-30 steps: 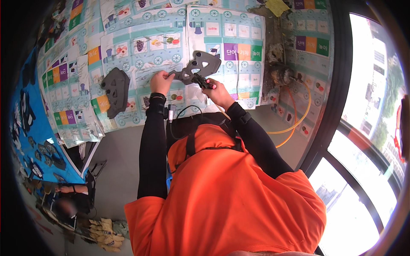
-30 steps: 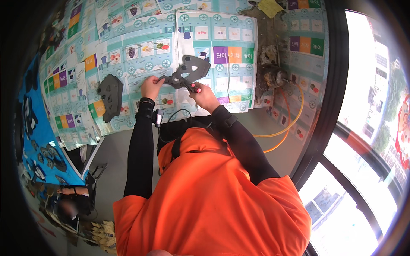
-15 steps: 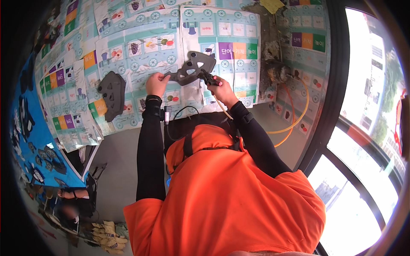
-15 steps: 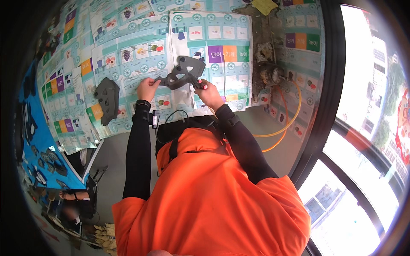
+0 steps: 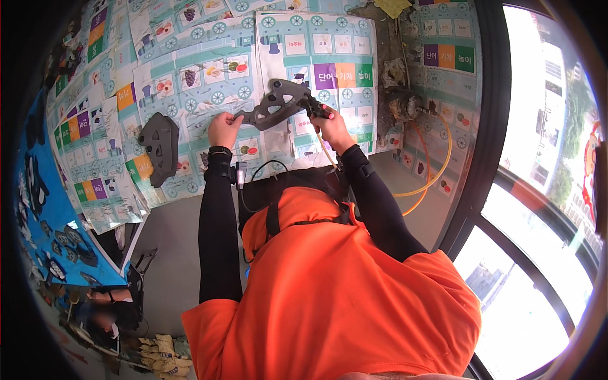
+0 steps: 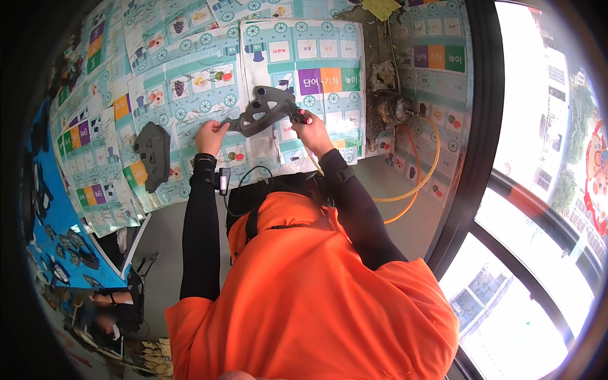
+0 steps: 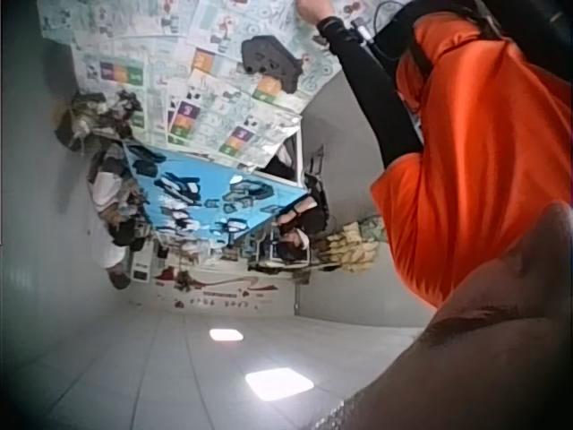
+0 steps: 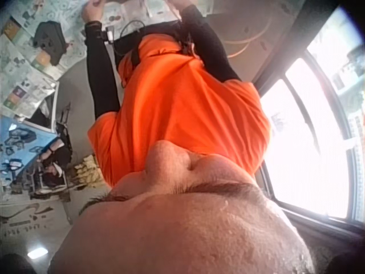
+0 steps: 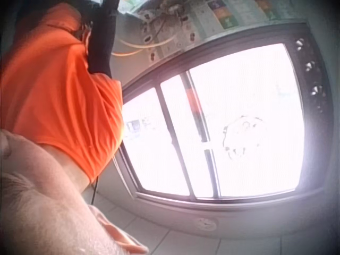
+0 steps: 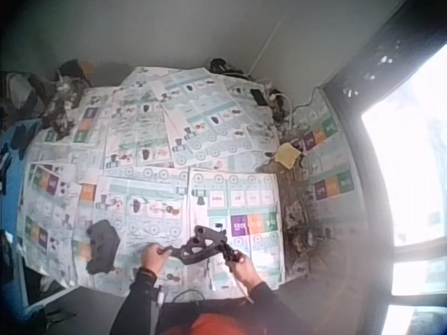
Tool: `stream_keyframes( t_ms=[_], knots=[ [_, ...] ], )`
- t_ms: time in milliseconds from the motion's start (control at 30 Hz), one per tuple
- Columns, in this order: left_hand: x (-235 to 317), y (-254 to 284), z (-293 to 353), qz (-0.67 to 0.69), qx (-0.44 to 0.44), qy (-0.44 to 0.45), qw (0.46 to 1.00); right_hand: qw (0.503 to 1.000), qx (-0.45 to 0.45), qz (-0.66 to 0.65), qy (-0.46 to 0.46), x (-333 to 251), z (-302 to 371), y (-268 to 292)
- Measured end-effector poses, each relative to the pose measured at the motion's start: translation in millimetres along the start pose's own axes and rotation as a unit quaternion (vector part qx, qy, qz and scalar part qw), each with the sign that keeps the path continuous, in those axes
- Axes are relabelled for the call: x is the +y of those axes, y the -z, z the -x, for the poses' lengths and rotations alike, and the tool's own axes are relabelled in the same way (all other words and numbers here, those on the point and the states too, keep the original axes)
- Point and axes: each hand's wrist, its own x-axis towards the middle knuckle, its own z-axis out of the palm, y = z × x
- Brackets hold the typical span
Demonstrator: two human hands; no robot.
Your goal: Assembling and processing shoe components using hand tools and manual sorting.
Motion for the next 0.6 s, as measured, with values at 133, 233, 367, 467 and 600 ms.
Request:
stream_keyframes(
  t_ms=[133, 233, 367, 467, 600],
  knots=[
    [2, 1, -1, 0.002, 0.001, 0.0, 1.0, 1.0, 0.007, -0.01, 0.008, -2, -3, 3],
    [1, 1, 0, 0.001, 0.0, -0.002, 1.0, 1.0, 0.006, -0.006, 0.006, -6, -5, 2],
    [0, 0, 0, 0.001, 0.004, -0.005, 1.0, 1.0, 0.002, -0.015, -0.012, -13, -6, -2],
    [1, 1, 0, -0.003, 0.007, -0.009, 1.0, 1.0, -0.01, 0.003, -0.001, -19, -8, -5],
    [2, 1, 0, 0.005, 0.001, -0.005, 1.0, 1.0, -0.025, 0.002, 0.001, -20, -9, -10]
  ],
)
